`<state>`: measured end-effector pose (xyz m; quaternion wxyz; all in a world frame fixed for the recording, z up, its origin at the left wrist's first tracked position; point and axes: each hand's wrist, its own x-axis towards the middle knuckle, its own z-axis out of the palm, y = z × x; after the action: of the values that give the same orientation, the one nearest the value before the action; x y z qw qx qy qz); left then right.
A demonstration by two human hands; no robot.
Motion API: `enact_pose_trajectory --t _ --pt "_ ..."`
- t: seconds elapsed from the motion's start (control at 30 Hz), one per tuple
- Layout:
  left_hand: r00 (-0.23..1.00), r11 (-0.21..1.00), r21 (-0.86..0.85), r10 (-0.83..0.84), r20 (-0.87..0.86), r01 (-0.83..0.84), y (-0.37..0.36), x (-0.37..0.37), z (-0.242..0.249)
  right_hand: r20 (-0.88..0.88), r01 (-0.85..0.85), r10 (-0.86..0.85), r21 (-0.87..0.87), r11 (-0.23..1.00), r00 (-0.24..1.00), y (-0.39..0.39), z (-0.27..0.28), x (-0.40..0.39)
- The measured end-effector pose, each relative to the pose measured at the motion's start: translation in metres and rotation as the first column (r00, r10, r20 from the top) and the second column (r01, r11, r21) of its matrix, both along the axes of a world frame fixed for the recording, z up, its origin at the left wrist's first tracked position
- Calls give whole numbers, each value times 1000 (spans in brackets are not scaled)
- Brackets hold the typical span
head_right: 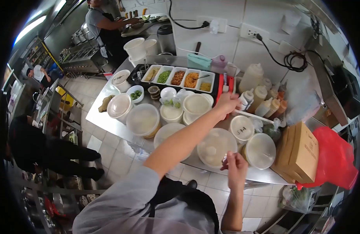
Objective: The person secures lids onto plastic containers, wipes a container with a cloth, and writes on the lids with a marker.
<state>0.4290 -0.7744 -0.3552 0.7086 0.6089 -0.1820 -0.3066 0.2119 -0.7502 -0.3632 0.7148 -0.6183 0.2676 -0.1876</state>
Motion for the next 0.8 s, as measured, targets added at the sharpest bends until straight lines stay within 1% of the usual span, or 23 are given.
enact_pose_trajectory --t 0.03,0.07,0.13,0.2,0.27,0.33,0.4,0.47,0.5,0.53,0.6,0.67,0.7,0.73,0.77,0.8 --pt "999 977 -212 28 21 -23 15 8 14 87 -64 62 21 998 994 -3 5 3" --pt "998 909 -415 56 43 -33 31 19 28 127 -115 110 29 993 986 -1 14 10" --pt "983 865 -491 165 80 -105 95 43 77 86 -193 197 -54 980 977 12 37 41" --pt "964 849 -489 259 57 -199 161 83 104 0 -364 370 -172 915 929 29 59 94" --pt "910 827 -489 390 140 -279 220 146 100 -10 -526 534 -191 829 845 49 61 166" --pt "883 817 -457 452 129 -351 275 211 95 43 -623 633 -134 770 773 76 54 249" --pt "828 801 -441 526 194 -406 316 287 81 35 -675 681 -103 730 731 106 41 328" --pt "753 826 -312 559 348 -469 342 362 72 -27 -634 637 -138 761 771 142 25 402" --pt "741 834 -304 550 385 -461 350 398 67 22 -597 604 -126 792 797 159 16 433" --pt "744 835 -316 547 383 -451 355 432 65 68 -565 574 -118 817 816 173 9 465" --pt "760 854 -202 519 391 -480 365 492 61 96 -506 520 -142 851 849 191 5 522" --pt "775 875 -160 481 409 -458 365 546 57 110 -441 455 -125 888 884 199 5 564" --pt "815 899 -148 437 381 -412 364 566 54 127 -409 430 -162 898 894 200 4 580" --pt "852 920 -143 392 348 -365 361 584 51 107 -398 415 -152 905 904 200 6 592" --pt "858 926 -75 371 354 -370 359 601 49 96 -389 407 -162 907 909 199 9 602" --pt "890 938 -60 343 299 -342 357 615 45 87 -380 399 -172 909 913 198 11 610"
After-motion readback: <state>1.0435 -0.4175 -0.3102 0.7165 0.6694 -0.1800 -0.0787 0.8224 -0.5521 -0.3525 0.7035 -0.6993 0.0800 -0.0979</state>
